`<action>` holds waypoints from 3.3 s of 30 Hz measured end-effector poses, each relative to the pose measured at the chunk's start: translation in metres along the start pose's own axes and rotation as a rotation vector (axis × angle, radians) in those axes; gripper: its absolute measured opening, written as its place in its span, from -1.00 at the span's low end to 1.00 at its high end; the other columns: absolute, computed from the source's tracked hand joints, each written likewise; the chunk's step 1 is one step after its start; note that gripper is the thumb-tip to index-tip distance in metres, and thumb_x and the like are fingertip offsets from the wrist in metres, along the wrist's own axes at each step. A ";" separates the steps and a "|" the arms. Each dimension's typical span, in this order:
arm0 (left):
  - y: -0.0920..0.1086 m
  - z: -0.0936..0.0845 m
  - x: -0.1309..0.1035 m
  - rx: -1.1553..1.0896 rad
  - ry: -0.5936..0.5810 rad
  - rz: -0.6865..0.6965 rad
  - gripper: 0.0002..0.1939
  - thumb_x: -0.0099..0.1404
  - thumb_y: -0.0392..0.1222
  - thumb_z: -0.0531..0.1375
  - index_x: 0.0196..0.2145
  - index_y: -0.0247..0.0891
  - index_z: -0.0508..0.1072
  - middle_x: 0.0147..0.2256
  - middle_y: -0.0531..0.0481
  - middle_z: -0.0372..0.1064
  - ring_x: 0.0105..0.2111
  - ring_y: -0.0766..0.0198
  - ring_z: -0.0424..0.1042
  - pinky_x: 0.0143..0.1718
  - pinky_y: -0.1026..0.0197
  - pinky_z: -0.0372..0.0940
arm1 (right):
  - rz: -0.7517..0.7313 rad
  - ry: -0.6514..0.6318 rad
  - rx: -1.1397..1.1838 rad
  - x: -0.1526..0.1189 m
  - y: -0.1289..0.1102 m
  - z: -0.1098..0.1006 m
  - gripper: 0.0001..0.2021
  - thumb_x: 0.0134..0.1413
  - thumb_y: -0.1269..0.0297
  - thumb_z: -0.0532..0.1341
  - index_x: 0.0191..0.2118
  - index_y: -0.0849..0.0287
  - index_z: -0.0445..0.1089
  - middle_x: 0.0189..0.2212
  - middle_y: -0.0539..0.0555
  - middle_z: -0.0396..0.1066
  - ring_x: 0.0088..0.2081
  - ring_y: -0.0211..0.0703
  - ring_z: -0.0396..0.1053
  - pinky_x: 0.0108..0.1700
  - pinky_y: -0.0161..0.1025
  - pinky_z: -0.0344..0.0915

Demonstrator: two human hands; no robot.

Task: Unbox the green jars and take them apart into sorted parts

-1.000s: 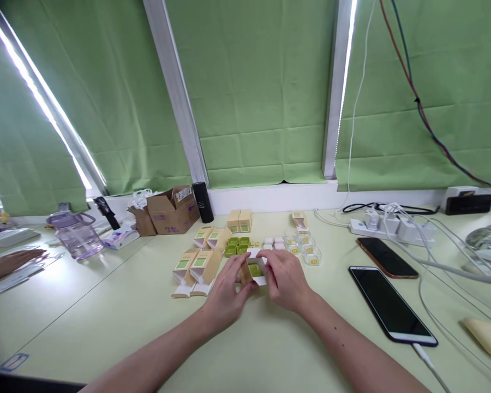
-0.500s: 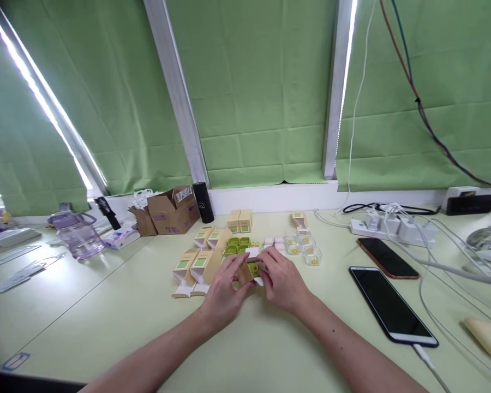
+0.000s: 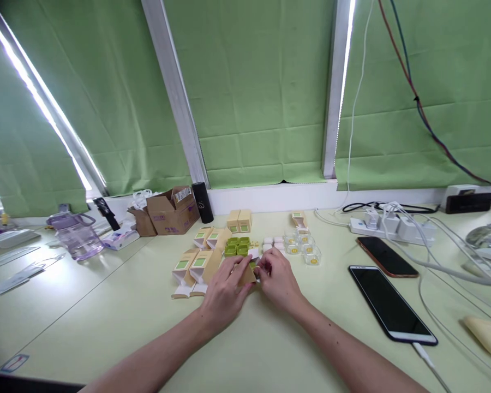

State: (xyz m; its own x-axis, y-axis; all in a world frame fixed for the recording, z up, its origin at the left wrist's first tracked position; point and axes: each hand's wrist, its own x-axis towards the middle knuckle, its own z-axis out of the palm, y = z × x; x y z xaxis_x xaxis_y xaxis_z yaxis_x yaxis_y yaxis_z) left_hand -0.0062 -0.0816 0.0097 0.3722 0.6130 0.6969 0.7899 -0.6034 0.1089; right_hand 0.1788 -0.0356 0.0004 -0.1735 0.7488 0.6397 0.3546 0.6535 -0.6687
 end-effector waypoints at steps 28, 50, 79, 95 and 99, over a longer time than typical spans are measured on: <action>-0.024 -0.007 0.015 -0.356 0.230 -0.352 -0.41 0.40 -0.20 0.19 0.34 -0.05 0.22 0.21 -0.17 0.27 0.22 -0.01 0.29 0.05 0.00 0.45 | 0.317 0.167 0.357 0.013 0.011 -0.024 -0.70 0.07 -0.03 0.32 -0.39 0.10 0.36 -0.42 0.04 0.48 -0.39 -0.13 0.36 -0.31 -0.22 0.28; -0.014 -0.016 0.026 -1.662 0.080 -0.808 -0.55 0.39 -0.07 0.27 0.17 -0.20 0.34 0.08 -0.22 0.49 -0.04 -0.04 0.57 -0.22 -0.02 0.58 | 0.087 -0.019 -0.056 0.004 -0.003 -0.018 -0.78 0.22 0.11 0.19 -0.13 0.07 0.48 -0.12 0.14 0.52 -0.01 0.06 0.40 0.02 -0.04 0.32; 0.000 -0.011 0.019 -1.243 -0.019 -0.480 -0.39 0.30 -0.13 0.32 0.26 -0.14 0.29 0.29 -0.29 0.23 0.30 -0.19 0.20 -0.09 0.07 0.49 | 0.348 -0.009 0.609 0.014 -0.015 -0.015 -0.45 -0.02 -0.31 0.35 -0.17 0.11 0.50 -0.16 0.19 0.58 -0.08 0.11 0.52 0.01 -0.04 0.45; -0.001 -0.010 0.019 -1.242 0.011 -0.508 -0.43 0.33 -0.05 0.34 0.23 -0.16 0.32 0.28 -0.28 0.26 0.29 -0.15 0.25 0.14 -0.02 0.36 | 0.280 -0.060 0.555 0.010 -0.010 -0.008 -0.51 0.06 -0.09 0.39 -0.01 0.11 0.39 -0.16 0.18 0.58 -0.09 0.04 0.54 -0.04 -0.07 0.46; 0.001 -0.011 0.020 -1.270 0.006 -0.518 -0.45 0.33 -0.05 0.33 0.21 -0.16 0.31 0.25 -0.28 0.30 0.30 -0.13 0.26 0.23 -0.06 0.28 | 0.270 -0.058 0.535 0.010 -0.009 -0.008 -0.53 0.07 -0.07 0.38 -0.02 0.11 0.39 -0.17 0.18 0.58 -0.10 0.03 0.54 -0.05 -0.06 0.46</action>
State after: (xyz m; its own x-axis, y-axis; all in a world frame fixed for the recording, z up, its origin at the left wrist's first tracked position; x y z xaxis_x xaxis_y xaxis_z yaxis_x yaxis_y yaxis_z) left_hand -0.0034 -0.0762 0.0318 0.1692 0.9089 0.3812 -0.1501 -0.3585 0.9214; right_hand 0.1813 -0.0353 0.0162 -0.1968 0.8911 0.4090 -0.1163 0.3930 -0.9122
